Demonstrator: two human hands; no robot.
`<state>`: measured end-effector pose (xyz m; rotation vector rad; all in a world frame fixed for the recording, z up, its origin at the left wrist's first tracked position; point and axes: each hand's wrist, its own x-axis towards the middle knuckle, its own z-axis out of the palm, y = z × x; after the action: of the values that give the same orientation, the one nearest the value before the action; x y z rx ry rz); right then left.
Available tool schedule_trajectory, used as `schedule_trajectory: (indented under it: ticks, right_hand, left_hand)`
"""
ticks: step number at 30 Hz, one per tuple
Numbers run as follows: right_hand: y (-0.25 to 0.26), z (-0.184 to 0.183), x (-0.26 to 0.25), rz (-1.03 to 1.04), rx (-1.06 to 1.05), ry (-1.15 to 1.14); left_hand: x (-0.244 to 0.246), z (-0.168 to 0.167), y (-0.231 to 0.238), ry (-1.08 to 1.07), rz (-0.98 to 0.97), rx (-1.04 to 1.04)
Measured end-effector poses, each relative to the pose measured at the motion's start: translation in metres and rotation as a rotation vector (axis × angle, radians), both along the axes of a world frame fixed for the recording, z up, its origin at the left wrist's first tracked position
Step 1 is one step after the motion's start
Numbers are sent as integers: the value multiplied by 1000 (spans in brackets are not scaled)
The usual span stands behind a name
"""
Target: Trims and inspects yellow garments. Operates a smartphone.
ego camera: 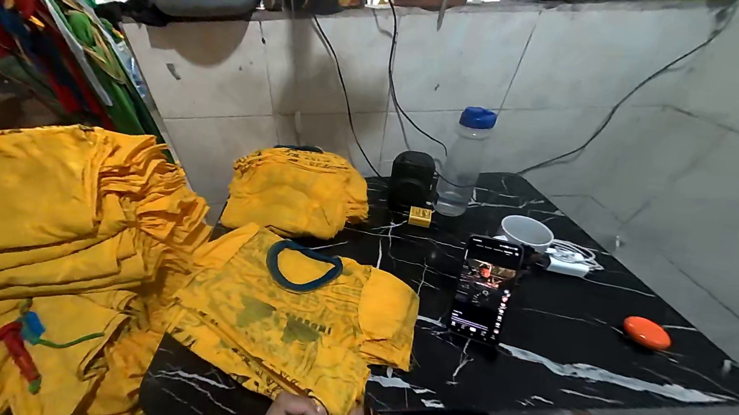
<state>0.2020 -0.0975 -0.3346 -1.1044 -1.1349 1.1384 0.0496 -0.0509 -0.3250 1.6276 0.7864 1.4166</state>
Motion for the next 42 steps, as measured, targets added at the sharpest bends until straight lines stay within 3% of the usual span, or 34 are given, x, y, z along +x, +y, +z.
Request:
schedule_trajectory:
  ticks: [3, 7, 12, 15, 18, 25, 30, 37, 42]
  right_hand:
    - [6, 8, -1, -77, -62, -14]
    - [5, 3, -5, -146, 72, -3]
    - [-4, 1, -4, -88, 74, -191]
    - [0, 2, -4, -183, 90, -284]
    - [2, 6, -7, -245, 84, -194]
    - [-5, 5, -6, -176, 123, -214]
    - [-1, 3, -5, -243, 117, -296]
    - [-2, 1, 0, -190, 144, -184]
    - [-7, 5, 3, -217, 156, -356]
  left_hand:
    - [3, -6, -1, 69, -17, 48]
    - [3, -3, 0, 78, 27, 24]
    - [0, 3, 1, 66, 30, 20]
    - [2, 1, 0, 78, -2, 67]
    - [5, -2, 1, 74, -2, 96]
    - [2, -4, 5, 134, 57, 183]
    - [4, 1, 4, 190, 18, 223]
    - [3, 5, 7, 354, -89, 264]
    - [3, -5, 10, 450, 21, 437]
